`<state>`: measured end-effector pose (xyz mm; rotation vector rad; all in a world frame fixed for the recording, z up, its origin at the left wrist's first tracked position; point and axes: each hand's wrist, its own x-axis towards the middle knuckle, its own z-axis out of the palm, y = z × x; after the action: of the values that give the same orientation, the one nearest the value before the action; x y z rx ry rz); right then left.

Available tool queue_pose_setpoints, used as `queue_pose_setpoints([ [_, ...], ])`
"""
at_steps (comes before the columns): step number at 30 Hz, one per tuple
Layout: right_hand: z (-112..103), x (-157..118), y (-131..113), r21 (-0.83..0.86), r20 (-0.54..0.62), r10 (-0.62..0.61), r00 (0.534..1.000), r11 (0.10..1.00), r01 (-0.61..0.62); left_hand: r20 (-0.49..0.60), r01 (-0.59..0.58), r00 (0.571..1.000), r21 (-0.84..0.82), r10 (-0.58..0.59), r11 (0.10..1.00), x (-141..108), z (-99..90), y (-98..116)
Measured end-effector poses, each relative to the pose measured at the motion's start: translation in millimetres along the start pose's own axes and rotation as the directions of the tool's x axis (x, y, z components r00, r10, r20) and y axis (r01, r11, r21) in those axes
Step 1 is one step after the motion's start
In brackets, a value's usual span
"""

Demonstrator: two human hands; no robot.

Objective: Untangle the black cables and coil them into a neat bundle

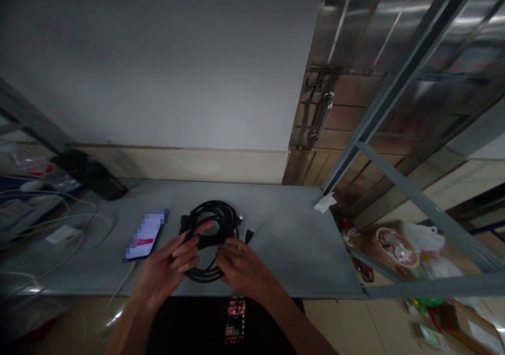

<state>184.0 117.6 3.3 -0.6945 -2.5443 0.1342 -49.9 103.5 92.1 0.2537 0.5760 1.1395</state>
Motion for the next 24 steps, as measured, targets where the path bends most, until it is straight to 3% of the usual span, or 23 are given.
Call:
queue_pose_setpoints([
  [6, 31.6, 43.9, 29.2, -0.136, 0.021, -0.098, 0.995, 0.986, 0.1, -0.123, -0.01, 0.992, -0.027, 0.006, 1.0, 32.4, -32.3, 36.6],
  [9, 35.7, 62.8, 45.3, -0.167, 0.057, -0.074, 0.996, 0.983, 0.083, -0.127, -0.091, 0.986, 0.135, 0.108, 0.987, 57.2, -50.1, 46.2],
  [11, 34.9, 72.5, 56.6, -0.169, 0.09, -0.03, 0.996, 0.985, 0.045, -0.139, -0.204, 0.954, 0.354, 0.267, 0.913, 74.9, -64.0, 46.7],
  [13, 34.0, 79.2, 65.8, -0.161, 0.121, 0.012, 0.993, 0.987, 0.008, -0.129, -0.257, 0.888, 0.656, 0.441, 0.709, 90.0, -78.4, 43.5],
  [15, 34.4, 82.6, 71.5, -0.12, 0.159, 0.037, 0.987, 0.993, -0.018, -0.072, -0.205, 0.825, 0.886, 0.561, 0.416, 100.1, -91.6, 38.6],
  [17, 35.7, 82.9, 73.5, -0.058, 0.196, 0.056, 0.979, 0.997, -0.046, 0.017, -0.147, 0.763, 0.978, 0.647, 0.149, 105.4, -102.6, 34.0],
  [19, 36.9, 81.3, 72.5, -0.004, 0.215, 0.073, 0.974, 0.997, -0.074, 0.127, -0.121, 0.688, 0.991, 0.714, -0.061, 108.0, -112.1, 31.2],
  [22, 39.9, 79.3, 66.5, 0.035, 0.194, 0.082, 0.978, 0.995, -0.09, 0.274, -0.084, 0.616, 0.955, 0.739, -0.284, 111.0, -126.6, 29.4],
  [24, 44.8, 80.5, 60.0, 0.03, 0.164, 0.07, 0.984, 0.997, -0.076, 0.303, -0.074, 0.609, 0.942, 0.733, -0.327, 113.6, -136.6, 27.7],
])
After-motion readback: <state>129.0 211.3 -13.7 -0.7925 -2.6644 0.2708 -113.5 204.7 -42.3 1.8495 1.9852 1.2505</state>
